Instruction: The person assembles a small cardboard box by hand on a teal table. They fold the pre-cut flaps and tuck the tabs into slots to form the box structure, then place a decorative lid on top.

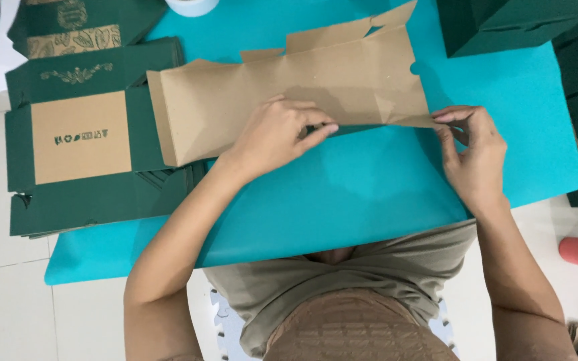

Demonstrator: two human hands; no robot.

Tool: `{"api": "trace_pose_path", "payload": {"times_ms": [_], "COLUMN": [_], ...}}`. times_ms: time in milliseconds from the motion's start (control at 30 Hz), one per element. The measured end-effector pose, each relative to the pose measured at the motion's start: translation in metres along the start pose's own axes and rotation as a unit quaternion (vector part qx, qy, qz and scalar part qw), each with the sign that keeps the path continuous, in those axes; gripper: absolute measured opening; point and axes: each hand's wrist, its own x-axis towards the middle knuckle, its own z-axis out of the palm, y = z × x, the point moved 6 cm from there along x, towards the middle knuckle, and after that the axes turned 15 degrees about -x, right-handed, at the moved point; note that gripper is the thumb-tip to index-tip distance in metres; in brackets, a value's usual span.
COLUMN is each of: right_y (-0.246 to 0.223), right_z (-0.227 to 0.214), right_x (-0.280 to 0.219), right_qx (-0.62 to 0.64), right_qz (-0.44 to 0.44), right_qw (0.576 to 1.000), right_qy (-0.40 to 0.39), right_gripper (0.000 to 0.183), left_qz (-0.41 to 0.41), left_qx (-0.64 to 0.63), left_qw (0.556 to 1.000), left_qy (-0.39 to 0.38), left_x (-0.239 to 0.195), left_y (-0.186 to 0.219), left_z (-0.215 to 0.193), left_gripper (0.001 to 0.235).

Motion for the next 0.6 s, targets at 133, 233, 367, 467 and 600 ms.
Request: {"api": "trace_pose_path", "payload": {"times_ms": [133,233,367,467,600], "right_y": [-0.001,-0.012,-0.039,-0.048,-0.041], "right_z": [0.002,0.000,0.000,0.007,0.019], "right_x": [-0.007,-0.001,0.018,0.031,0.033], "right_qx": [0.022,-0.002,-0.161,-0.226,-0.208], "right_qz": [0.015,-0.035,-0.196,-0.250,-0.263], "right_qw": [1.000,0.999,0.966,0.939,0.936], "right_qy": [-0.008,0.018,0.054,0.076,0.106], "right_gripper": [0.013,0.020,0.007,0.011,0.015], "left_qz": [0.011,0.000,0.010,-0.009,-0.010], "left_qx": [0.056,0.083,0.097,0.074,0.084], "left_qw": [0.998,0.996,0.995,0.997,0.996], "left_qy": [0.033,0.023,0.000,-0.018,-0.022], "left_x": [-0.005,-0.006,-0.006,-0.002,-0.002], "left_y": [-0.008,-0.011,-0.008,0.001,0.003], "left_z": [0.007,0.011,0.014,0.012,0.018], "left_gripper": [0.028,0.025,0.026,0.024,0.021]}}
